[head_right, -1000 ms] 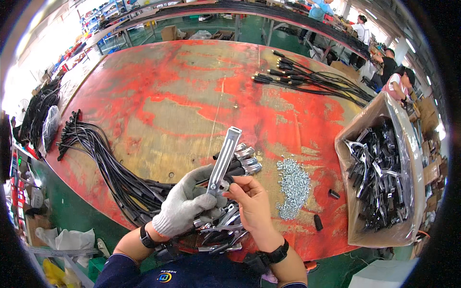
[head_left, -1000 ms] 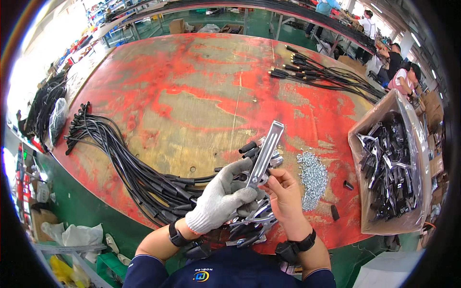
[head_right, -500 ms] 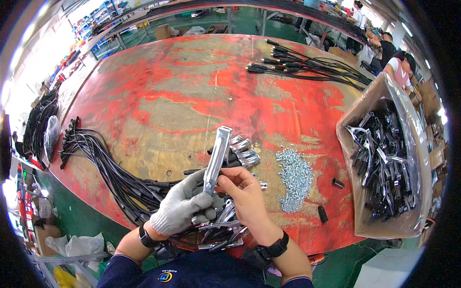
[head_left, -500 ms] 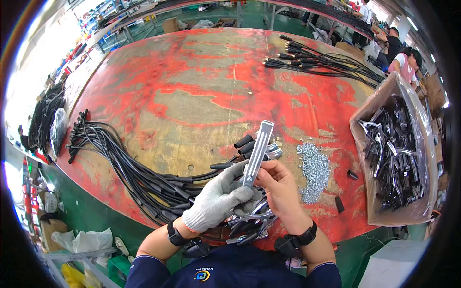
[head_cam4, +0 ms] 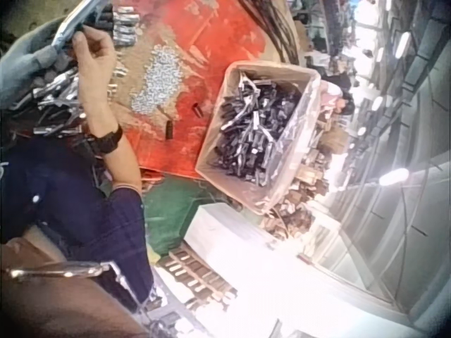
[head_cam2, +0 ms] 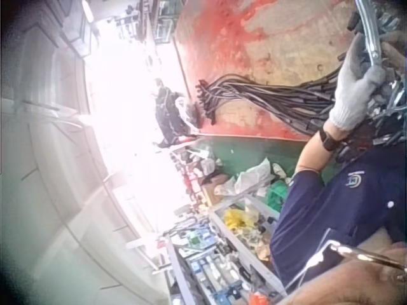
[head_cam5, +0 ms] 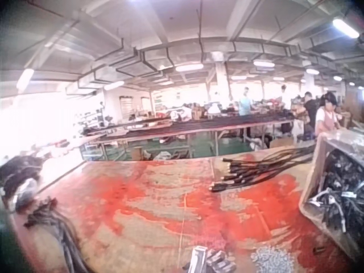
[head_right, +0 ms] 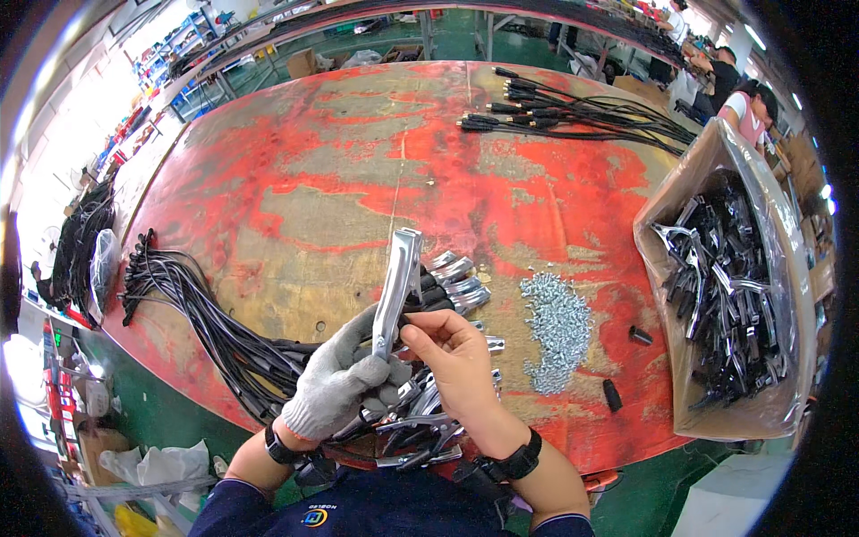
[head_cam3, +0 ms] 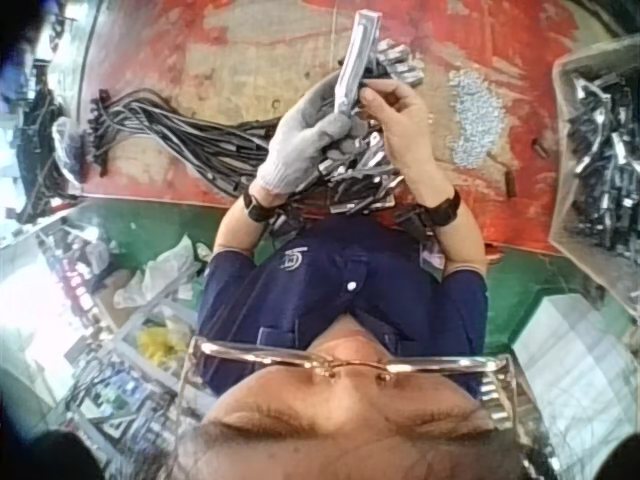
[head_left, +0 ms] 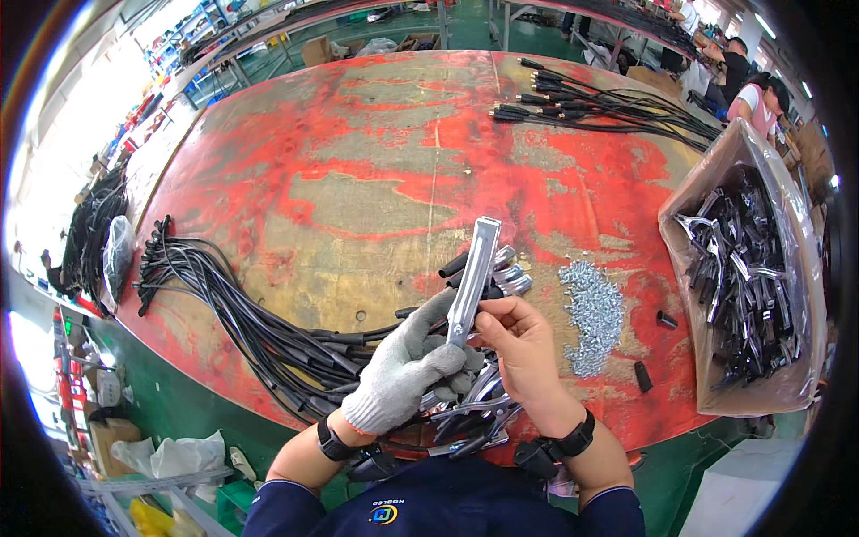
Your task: The recorder is assembling automotive-style jumper cables by attaching clamps to wires and securing them with screws using a powered driver.
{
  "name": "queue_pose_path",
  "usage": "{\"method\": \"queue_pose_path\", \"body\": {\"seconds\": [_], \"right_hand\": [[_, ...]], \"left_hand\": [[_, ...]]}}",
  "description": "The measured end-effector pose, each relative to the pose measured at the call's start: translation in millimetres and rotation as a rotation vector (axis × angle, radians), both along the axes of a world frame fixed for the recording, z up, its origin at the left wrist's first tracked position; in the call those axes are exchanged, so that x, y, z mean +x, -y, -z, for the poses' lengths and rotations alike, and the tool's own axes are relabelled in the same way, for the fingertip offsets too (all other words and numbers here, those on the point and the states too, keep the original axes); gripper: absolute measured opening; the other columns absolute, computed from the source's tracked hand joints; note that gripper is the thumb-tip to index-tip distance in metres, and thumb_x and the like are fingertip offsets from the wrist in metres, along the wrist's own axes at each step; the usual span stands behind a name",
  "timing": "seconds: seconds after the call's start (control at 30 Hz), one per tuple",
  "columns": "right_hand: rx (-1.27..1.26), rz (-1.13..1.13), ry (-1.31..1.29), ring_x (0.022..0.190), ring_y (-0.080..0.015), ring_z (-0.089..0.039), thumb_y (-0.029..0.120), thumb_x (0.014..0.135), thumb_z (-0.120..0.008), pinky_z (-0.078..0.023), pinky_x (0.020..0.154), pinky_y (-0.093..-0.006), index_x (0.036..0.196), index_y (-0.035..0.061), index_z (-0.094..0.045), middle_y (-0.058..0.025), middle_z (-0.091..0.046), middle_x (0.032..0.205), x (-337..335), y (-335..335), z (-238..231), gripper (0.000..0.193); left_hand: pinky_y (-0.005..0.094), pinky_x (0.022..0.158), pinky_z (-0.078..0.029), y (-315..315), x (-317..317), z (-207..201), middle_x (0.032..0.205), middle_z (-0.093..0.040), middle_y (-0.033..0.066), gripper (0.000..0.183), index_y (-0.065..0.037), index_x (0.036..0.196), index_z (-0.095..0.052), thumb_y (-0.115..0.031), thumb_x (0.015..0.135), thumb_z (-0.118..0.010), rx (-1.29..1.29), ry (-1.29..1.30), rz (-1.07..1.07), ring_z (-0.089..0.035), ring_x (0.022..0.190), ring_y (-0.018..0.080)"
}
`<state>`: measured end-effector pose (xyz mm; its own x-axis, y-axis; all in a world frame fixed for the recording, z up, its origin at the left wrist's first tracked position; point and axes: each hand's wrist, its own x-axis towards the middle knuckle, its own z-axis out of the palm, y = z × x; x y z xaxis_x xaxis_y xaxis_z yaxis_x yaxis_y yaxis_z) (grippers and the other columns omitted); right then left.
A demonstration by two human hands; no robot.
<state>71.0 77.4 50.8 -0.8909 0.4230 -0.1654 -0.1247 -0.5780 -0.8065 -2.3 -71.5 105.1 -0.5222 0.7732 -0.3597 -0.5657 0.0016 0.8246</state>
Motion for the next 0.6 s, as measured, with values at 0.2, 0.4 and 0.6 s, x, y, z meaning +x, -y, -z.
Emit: {"method": "queue_pose_path", "body": {"seconds": [0.2,0.4,0.6], "right_hand": [[0.131,-0.027,-0.052,0.083,-0.0101,-0.063,0.003,0.086,-0.069,-0.054,0.075,-0.0250,0.102,0.0002,-0.063,-0.0064,-0.067,0.096,7.1,0.1,3.9,0.017],[0.270,-0.165,-0.022,0.095,-0.0104,-0.061,0.009,0.090,-0.066,-0.050,0.084,-0.0250,0.117,0.0021,-0.063,-0.0040,-0.065,0.104,20.1,-15.0,-7.1,0.028],[0.790,0.579,-0.025,0.099,-0.0145,-0.058,0.012,0.095,-0.056,-0.049,0.079,-0.0279,0.119,0.0019,-0.056,-0.0072,-0.057,0.115,128.1,-89.4,2.0,0.026]], "left_hand": [[0.0212,0.062,-0.048,3.4,1.8,1.3,0.095,-0.063,0.0077,0.059,-0.002,0.142,-0.032,-0.011,0.091,-0.060,0.044,0.092,0.034,-0.059,0.073,0.0091],[0.0232,0.066,-0.049,-4.6,3.5,7.4,0.096,-0.061,0.0092,0.046,-0.001,0.131,-0.040,-0.005,0.089,-0.059,0.058,0.062,-0.030,-0.059,0.075,0.0121],[0.0259,0.054,-0.047,-11.6,-3.2,20.3,0.107,-0.057,0.0096,0.051,-0.005,0.124,-0.044,-0.016,0.081,-0.070,0.105,-0.016,-0.102,-0.060,0.084,0.0192]]}}
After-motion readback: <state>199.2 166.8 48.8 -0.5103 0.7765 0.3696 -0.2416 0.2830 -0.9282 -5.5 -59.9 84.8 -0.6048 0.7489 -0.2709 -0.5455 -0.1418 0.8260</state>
